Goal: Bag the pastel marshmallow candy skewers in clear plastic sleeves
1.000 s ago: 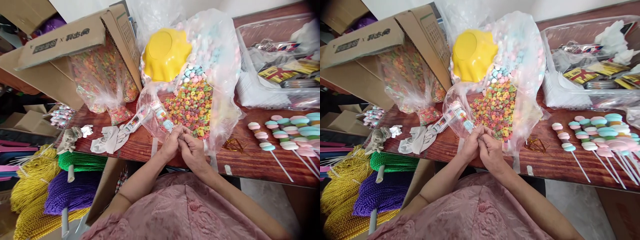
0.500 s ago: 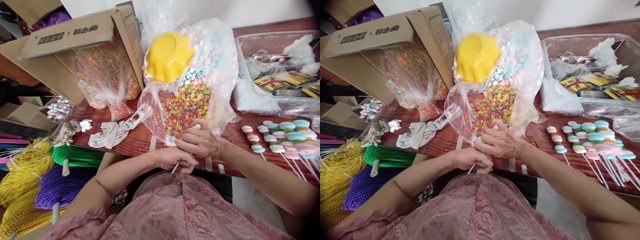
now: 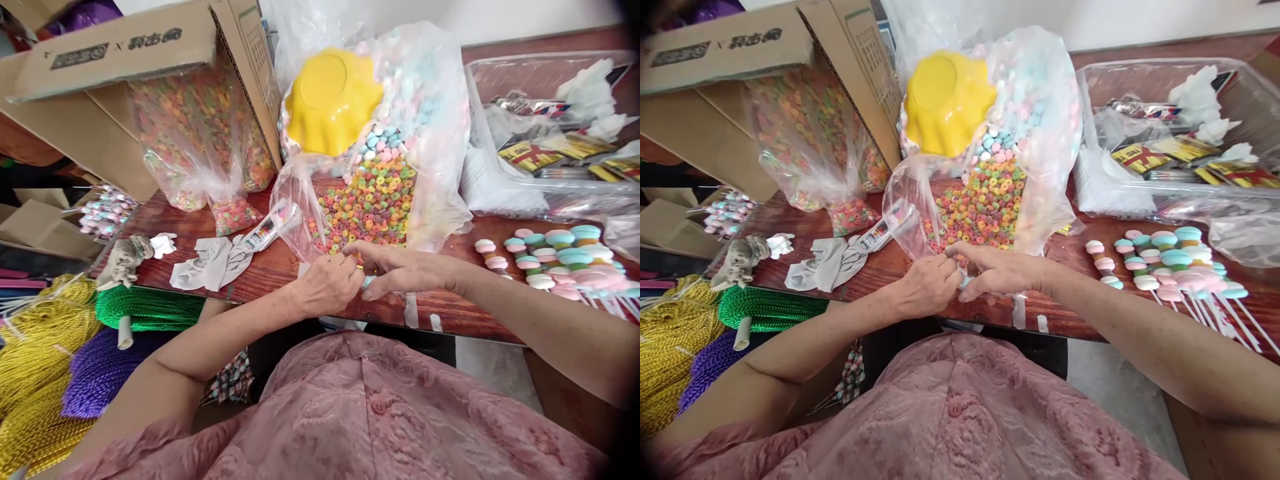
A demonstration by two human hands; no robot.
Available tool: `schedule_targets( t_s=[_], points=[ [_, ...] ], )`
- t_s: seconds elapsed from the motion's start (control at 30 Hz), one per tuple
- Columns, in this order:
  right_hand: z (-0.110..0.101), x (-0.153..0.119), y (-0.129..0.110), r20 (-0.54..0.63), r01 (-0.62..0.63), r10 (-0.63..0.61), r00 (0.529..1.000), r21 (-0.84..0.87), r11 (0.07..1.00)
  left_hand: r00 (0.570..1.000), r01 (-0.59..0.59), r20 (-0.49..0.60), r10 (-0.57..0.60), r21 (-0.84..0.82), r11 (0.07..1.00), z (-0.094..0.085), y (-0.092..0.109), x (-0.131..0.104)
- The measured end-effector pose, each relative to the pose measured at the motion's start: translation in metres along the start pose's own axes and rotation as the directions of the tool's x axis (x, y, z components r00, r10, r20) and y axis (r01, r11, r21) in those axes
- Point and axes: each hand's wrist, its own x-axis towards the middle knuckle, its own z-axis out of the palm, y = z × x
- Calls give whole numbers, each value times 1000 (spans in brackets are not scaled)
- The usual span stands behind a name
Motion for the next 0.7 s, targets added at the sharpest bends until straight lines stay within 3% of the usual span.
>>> schedule_targets(
  t_s=[0.13,0.23,0.33,0.4,0.43,0.5,0.57,0.6,0.63,0.67,0.7],
  points=[
    [7,1,7,157,-125,97,983,178,976,976,-198,124,179,161,967,-2,0,-11],
    [4,5,8,127,-92,82,988,77,993,970,-227,128,205,190,955,3,-2,-17],
    [3,3,2,-13,-33,31,999,-286,958,998,-40,59,36,63,997,10,-4,-19],
    [11,-3,-5,-140,-16,-85,986,-597,802,985,173,56,-166,-184,968,13,-4,-21],
    [18,-7,-7,-181,-7,-176,968,-715,699,957,289,89,-275,-354,890,14,-4,-22],
    [36,-17,-8,-201,27,-370,907,-849,528,865,474,233,-444,-669,572,14,-4,-26],
    [54,-25,-2,-215,49,-491,844,-882,469,787,542,398,-472,-811,220,13,-6,-30],
    [61,-28,2,-233,48,-520,822,-881,470,772,560,464,-435,-819,121,13,-6,-32],
    [67,-31,8,-240,50,-528,814,-878,476,768,589,517,-378,-802,101,13,-6,-34],
    [72,-33,13,-241,45,-511,825,-873,485,769,620,552,-323,-767,166,12,-6,-35],
    [76,-35,18,-228,36,-467,855,-870,491,776,630,563,-285,-716,301,13,-4,-36]
  ],
)
